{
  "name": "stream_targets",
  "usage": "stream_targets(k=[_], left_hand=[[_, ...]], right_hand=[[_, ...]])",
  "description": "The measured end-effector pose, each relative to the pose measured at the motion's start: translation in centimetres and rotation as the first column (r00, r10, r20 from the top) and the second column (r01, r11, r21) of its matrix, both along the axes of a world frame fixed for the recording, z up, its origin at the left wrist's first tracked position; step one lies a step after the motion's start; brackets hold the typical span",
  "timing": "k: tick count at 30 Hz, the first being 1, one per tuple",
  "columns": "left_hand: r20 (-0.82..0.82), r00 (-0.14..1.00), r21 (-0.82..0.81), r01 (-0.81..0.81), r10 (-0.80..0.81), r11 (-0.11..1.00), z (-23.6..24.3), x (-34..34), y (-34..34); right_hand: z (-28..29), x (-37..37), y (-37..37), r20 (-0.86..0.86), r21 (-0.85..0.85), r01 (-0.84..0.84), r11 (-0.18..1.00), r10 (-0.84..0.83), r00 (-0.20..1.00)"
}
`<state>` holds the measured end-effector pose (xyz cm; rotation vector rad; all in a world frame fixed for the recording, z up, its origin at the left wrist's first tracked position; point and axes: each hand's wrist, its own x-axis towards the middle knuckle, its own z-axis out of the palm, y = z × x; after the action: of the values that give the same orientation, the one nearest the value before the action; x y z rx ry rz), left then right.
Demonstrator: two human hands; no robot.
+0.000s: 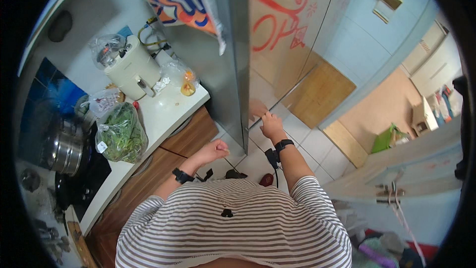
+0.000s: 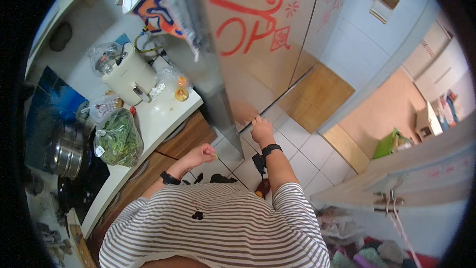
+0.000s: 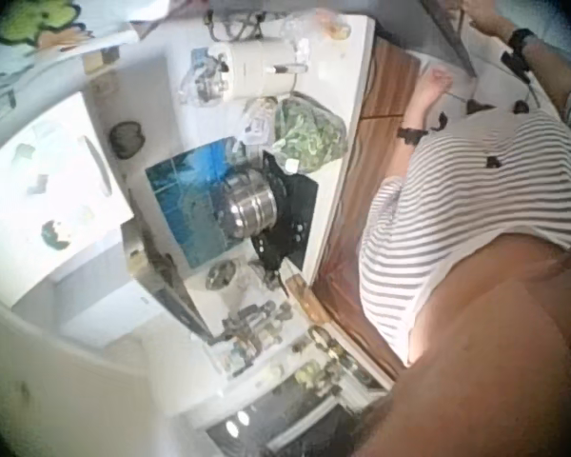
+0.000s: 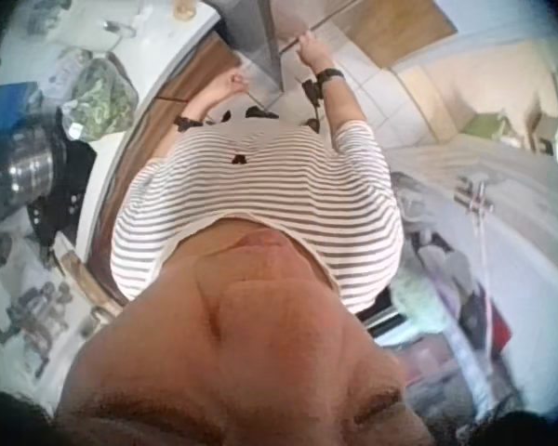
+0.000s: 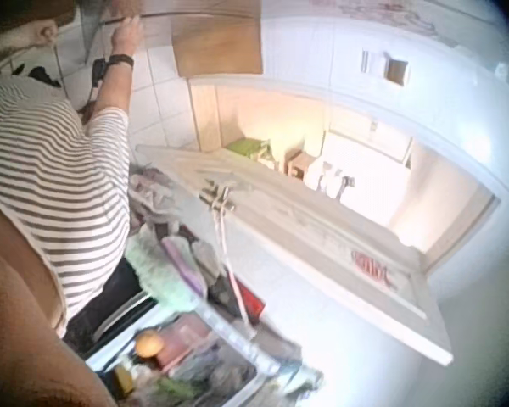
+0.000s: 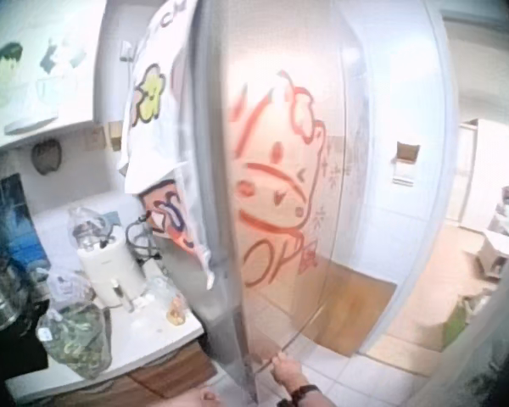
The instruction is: The person retrieves ginger and meat from the refrigerator, then chops ginger, meat, and green onions on a wooden cutting board. They also retrieve a red chili pepper, wash it at the sink, and chop it on the same board.
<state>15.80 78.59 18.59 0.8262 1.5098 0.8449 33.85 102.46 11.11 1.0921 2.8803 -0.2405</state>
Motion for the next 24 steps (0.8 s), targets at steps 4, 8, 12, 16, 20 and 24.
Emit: stream_targets(k=[4,8,12,16,20,24], left_hand=[[-0.018,0.995,-0.004,-0.095,0.095,0.995,1.7,1.6,1.4],[0.002,0.996,-0.016,-0.084,0.084,0.996,2.7,4.0,5.3],[-0.02,1.0,0.02,0.014,-0.013,1.0,3.9,6.5,10.9],[-0.038,0.996,0.054,0.077,-0.075,0.996,4.8,8.5,16.1],[-0.108,0.994,0.074,0.028,-0.02,0.997,4.4,8.7,19.1],[-0.228,0.974,0.021,-0.01,0.014,1.0,2.6,8.9,21.6]], right_hand=[[-0.9,-1.5,3.8,-0.019,-0.071,-0.038,0.997,0.037,0.999],[-0.9,-0.7,4.5,-0.141,-0.087,-0.105,0.991,0.092,0.986],[0.0,-0.5,4.4,-0.143,-0.078,-0.104,0.992,0.092,0.985],[0.8,-0.4,4.4,-0.07,-0.064,-0.097,0.993,0.092,0.993],[1.2,2.1,4.1,-0.172,-0.086,-0.106,0.991,0.09,0.981],[1.8,6.2,3.1,-0.292,-0.041,-0.105,0.994,0.089,0.952]])
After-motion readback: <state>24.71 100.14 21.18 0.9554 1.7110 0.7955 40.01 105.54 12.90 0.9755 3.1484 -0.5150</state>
